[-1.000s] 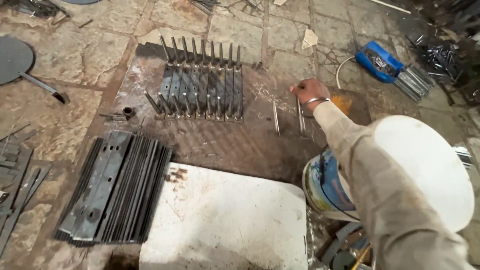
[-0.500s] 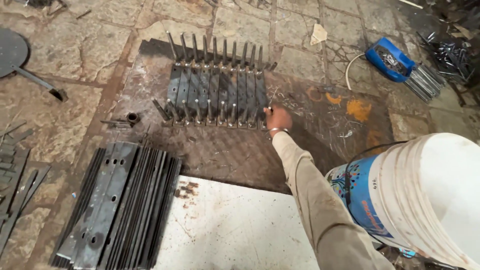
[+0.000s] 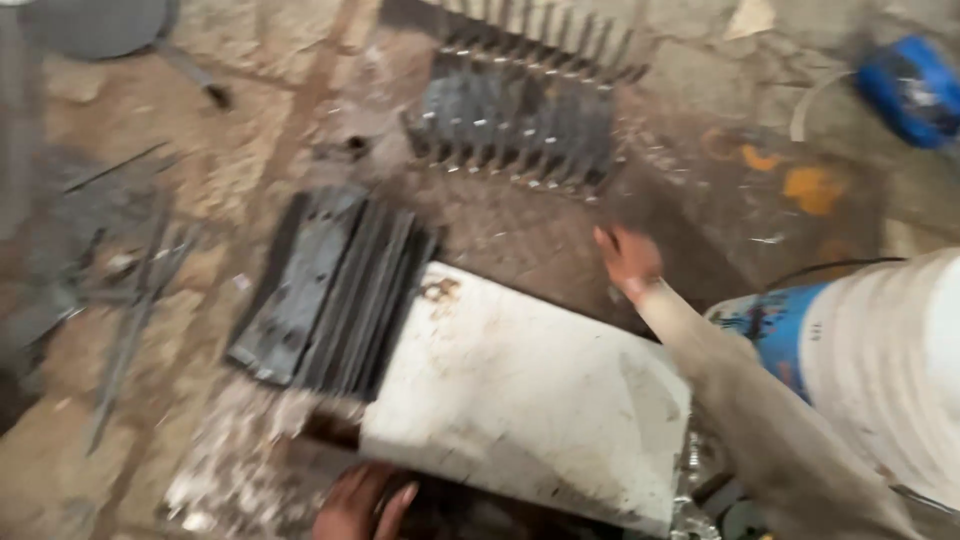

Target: The user is welding and assembling metal components and brackets on a workshop table.

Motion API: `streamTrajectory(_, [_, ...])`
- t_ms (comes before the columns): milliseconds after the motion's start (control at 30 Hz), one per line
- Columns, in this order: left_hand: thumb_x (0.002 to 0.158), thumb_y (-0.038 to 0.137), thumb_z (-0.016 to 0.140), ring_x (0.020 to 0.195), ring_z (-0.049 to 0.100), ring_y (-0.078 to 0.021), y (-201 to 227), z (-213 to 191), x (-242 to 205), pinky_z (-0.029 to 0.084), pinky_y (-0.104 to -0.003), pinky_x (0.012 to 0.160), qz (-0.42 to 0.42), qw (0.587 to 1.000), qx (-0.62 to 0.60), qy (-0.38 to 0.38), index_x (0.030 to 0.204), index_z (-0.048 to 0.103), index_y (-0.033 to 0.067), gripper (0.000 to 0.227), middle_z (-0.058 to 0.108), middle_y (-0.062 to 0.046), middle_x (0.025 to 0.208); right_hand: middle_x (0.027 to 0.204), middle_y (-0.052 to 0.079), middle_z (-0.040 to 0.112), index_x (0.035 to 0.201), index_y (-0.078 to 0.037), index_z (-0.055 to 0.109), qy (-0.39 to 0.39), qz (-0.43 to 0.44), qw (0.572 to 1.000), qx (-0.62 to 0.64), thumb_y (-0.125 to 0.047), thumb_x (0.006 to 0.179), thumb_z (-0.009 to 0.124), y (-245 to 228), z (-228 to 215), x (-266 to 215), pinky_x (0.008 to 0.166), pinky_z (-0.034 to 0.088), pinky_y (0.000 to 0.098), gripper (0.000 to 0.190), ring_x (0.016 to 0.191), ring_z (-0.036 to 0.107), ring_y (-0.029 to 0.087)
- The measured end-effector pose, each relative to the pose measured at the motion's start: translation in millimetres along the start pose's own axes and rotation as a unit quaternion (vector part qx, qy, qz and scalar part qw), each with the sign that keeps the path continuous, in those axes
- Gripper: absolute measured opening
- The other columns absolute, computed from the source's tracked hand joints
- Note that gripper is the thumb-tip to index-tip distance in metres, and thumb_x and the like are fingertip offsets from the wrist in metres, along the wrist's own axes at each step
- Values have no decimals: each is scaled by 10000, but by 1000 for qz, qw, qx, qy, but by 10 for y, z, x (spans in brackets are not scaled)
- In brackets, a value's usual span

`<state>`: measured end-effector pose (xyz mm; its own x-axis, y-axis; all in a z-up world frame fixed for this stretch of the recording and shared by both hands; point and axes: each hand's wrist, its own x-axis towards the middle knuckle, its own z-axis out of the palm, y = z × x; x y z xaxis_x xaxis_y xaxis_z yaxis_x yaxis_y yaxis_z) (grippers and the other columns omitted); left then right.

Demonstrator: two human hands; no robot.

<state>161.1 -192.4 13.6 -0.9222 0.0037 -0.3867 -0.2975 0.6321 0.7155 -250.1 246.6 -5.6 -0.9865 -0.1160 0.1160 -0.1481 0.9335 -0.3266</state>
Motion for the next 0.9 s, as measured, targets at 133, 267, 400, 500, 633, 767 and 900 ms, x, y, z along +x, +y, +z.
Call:
streamTrajectory(133, [919, 396, 660, 976, 692, -354, 978, -821, 185, 540, -469, 849, -37, 997, -18, 60, 1183, 723, 68, 426, 729, -180, 1153, 754, 176, 692, 852, -70, 683, -158, -63, 984, 53, -442, 953, 576, -644, -949, -1374, 638, 505, 488, 400, 690, 678, 377])
streamTrajectory(267, [908, 395, 669, 863, 737, -344, 972, -980, 169, 585, -432, 749, 3, 972, -3, 236, 1071, 752, 65, 377, 764, -166, 1014, 707, 171, 679, 763, -93, 692, -195, -7, 981, 14, -483, 893, 625, -868, -1890, -2323, 610, 496, 487, 416, 670, 650, 388])
streamTrajectory(400, [933, 464, 672, 865, 735, -383, 601, -958, 570, 579, -473, 767, -35, 963, 26, 266, 1094, 736, 80, 422, 757, -190, 982, 671, 123, 693, 910, -52, 760, -156, 151, 971, 97, -361, 910, 694, -145, -2272, -3290, 616, 553, 381, 316, 592, 685, 241])
streamTrajectory(500, [937, 470, 682, 974, 693, -430, 321, -966, 989, 555, -521, 829, -45, 952, 85, 289, 1135, 722, 87, 433, 722, -217, 1080, 717, 84, 725, 984, -25, 767, -48, 127, 970, 202, -239, 883, 715, 426, -2237, -4047, 637, 575, 332, 242, 627, 710, 146])
streamTrajectory(633, [905, 443, 713, 1161, 631, -426, -248, -1001, 1621, 534, -528, 916, -81, 930, 185, 307, 1218, 670, 80, 481, 642, -197, 1295, 658, 110, 658, 1131, 11, 752, 42, 216, 917, 334, -157, 1017, 664, 2383, -1240, -5763, 617, 511, 330, 221, 544, 620, 155])
streamTrajectory(767, [884, 445, 740, 1236, 594, -412, -463, -1068, 1826, 541, -498, 941, -107, 927, 240, 269, 1261, 640, 72, 539, 606, -180, 1352, 648, 68, 733, 1230, -24, 686, -154, 164, 906, 359, -151, 867, 702, 3416, -827, -6731, 662, 581, 299, 384, 583, 657, 139])
streamTrajectory(900, [909, 425, 746, 1212, 612, -421, -636, -1071, 2083, 568, -480, 908, -109, 926, 298, 203, 1318, 609, 29, 586, 597, -218, 1375, 692, 90, 688, 1144, -21, 758, 11, 264, 903, 339, -158, 947, 668, 1590, -1091, -6887, 617, 538, 306, 256, 628, 624, 133])
